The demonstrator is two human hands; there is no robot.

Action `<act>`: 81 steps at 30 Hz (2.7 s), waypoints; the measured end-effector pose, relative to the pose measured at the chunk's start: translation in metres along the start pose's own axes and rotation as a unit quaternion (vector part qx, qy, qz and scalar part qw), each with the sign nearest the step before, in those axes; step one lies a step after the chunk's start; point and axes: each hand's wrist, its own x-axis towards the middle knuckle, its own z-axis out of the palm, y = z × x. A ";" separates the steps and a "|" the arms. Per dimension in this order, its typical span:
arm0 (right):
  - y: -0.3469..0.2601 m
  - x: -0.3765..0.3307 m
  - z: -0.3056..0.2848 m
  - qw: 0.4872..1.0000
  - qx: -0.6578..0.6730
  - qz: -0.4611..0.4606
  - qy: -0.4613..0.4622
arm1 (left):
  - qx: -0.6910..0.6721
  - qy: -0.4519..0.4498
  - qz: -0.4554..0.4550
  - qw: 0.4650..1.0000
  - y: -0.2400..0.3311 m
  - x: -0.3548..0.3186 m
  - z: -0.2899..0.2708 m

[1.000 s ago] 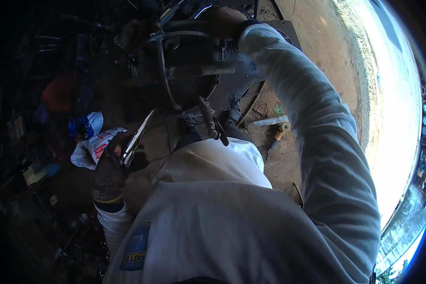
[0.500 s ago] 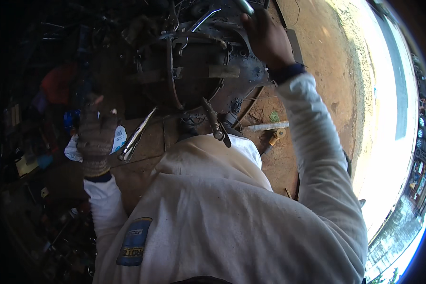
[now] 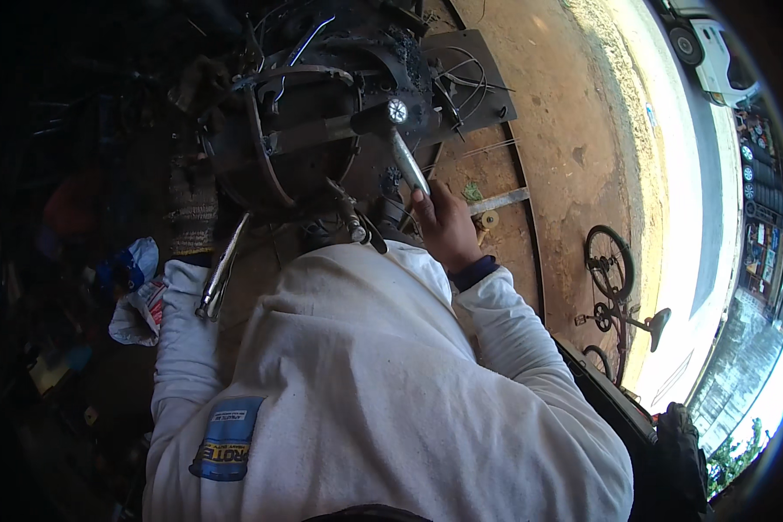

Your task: The person secures metal components of a frame using locking pliers and strikes parts of the structure with a hammer to adjust their alignment. They subsequently use a wrench to tighten bolts on the assembly.

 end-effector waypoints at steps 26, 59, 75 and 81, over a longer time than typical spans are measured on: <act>0.001 -0.007 -0.003 0.997 0.054 0.033 0.037 | 0.139 0.096 0.143 0.975 -0.037 -0.005 0.014; -0.019 -0.008 -0.002 0.925 0.251 -0.255 0.126 | 0.149 0.070 0.041 0.985 -0.028 -0.003 0.004; -0.015 -0.007 -0.011 0.994 0.098 0.010 0.038 | 0.125 0.058 0.027 0.990 -0.023 0.002 0.010; -0.020 -0.010 -0.005 0.950 0.209 -0.193 0.127 | 0.124 0.063 0.026 0.990 -0.022 0.000 0.009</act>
